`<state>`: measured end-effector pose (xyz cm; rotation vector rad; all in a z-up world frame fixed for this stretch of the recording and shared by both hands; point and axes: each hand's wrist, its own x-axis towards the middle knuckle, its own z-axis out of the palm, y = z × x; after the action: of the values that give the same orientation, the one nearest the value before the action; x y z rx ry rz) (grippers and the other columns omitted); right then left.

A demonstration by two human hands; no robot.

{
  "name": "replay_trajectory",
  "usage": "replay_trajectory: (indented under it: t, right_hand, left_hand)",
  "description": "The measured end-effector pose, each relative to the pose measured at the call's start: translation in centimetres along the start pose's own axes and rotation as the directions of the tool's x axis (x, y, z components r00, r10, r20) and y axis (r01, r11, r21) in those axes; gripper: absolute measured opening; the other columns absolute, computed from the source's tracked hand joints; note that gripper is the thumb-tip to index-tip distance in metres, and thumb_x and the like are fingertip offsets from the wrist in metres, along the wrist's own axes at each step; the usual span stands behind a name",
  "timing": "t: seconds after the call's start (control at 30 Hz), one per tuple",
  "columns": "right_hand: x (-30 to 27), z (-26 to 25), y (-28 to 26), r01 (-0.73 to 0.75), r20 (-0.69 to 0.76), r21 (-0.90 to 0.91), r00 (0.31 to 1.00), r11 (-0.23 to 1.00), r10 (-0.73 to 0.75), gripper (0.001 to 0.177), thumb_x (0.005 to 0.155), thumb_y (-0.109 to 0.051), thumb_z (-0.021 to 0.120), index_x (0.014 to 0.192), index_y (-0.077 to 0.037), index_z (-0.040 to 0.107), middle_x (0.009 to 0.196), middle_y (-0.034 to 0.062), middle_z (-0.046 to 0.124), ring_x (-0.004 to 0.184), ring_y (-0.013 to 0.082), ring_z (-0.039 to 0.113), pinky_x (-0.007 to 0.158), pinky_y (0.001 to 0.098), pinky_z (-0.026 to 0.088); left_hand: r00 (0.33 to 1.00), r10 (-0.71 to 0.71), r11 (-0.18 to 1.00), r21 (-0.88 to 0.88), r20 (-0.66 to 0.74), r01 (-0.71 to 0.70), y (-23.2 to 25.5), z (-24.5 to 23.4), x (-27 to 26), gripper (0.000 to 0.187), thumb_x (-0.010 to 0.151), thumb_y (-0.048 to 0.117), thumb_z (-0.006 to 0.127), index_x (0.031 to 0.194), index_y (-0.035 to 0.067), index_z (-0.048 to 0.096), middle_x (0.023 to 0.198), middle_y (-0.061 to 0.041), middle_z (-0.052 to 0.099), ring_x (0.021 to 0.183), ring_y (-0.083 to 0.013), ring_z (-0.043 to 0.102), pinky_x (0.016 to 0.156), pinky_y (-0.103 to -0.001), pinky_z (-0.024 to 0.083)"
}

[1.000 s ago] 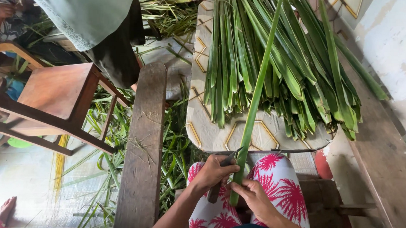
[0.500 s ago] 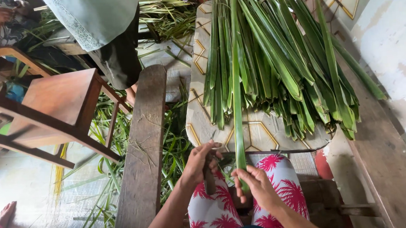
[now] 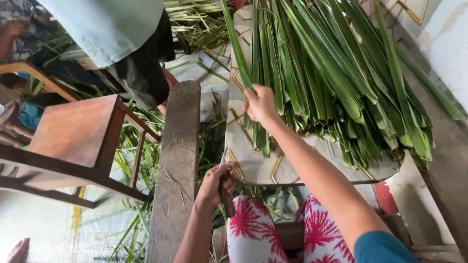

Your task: Stripping the leafy part from palm leaf midribs using a small knife

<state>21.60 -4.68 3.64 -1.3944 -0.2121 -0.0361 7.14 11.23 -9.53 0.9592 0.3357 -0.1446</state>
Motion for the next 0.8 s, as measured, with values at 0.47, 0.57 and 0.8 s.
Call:
replay_trajectory:
  t: [0.47, 0.57, 0.8]
  right_hand:
    - [16.6, 3.3, 11.1, -0.024, -0.029, -0.541, 1.0, 0.841, 0.009, 0.024, 0.088, -0.017, 0.054, 0.092, -0.003, 0.073, 0.042, 0.004, 0.058, 0.037, 0.0189, 0.06, 0.037, 0.0374, 0.05]
    - [13.3, 3.3, 8.2, 0.01, -0.006, -0.577, 1.0, 0.816, -0.016, 0.025, 0.087, -0.017, 0.053, 0.079, -0.007, 0.074, 0.044, 0.0035, 0.058, 0.047, 0.0226, 0.064, 0.054, 0.0379, 0.055]
    - [10.3, 1.4, 3.8, -0.352, -0.017, -0.16, 0.935, 0.922, 0.354, 0.043, 0.099, -0.003, 0.049, 0.141, 0.008, 0.042, 0.058, 0.0157, 0.059, 0.032, 0.0129, 0.035, 0.033, 0.0283, 0.026]
  left_hand:
    - [1.0, -0.026, 1.0, 0.003, 0.007, 0.026, 1.5, 1.0, 0.0, 0.02, 0.089, 0.009, 0.068, 0.094, -0.01, 0.06, 0.058, -0.023, 0.054, 0.028, -0.0141, 0.04, 0.026, -0.034, 0.038]
    - [0.999, -0.041, 0.999, 0.007, 0.007, 0.041, 1.6, 0.9, -0.1, 0.018, 0.088, 0.008, 0.067, 0.094, -0.008, 0.061, 0.058, -0.023, 0.055, 0.029, -0.0145, 0.041, 0.027, -0.033, 0.039]
    - [0.986, -0.094, 0.995, 0.047, 0.14, 0.088, 2.4, 1.4, -0.9, 0.026, 0.092, 0.017, 0.063, 0.101, -0.007, 0.065, 0.059, -0.009, 0.054, 0.035, -0.0074, 0.035, 0.034, -0.023, 0.033]
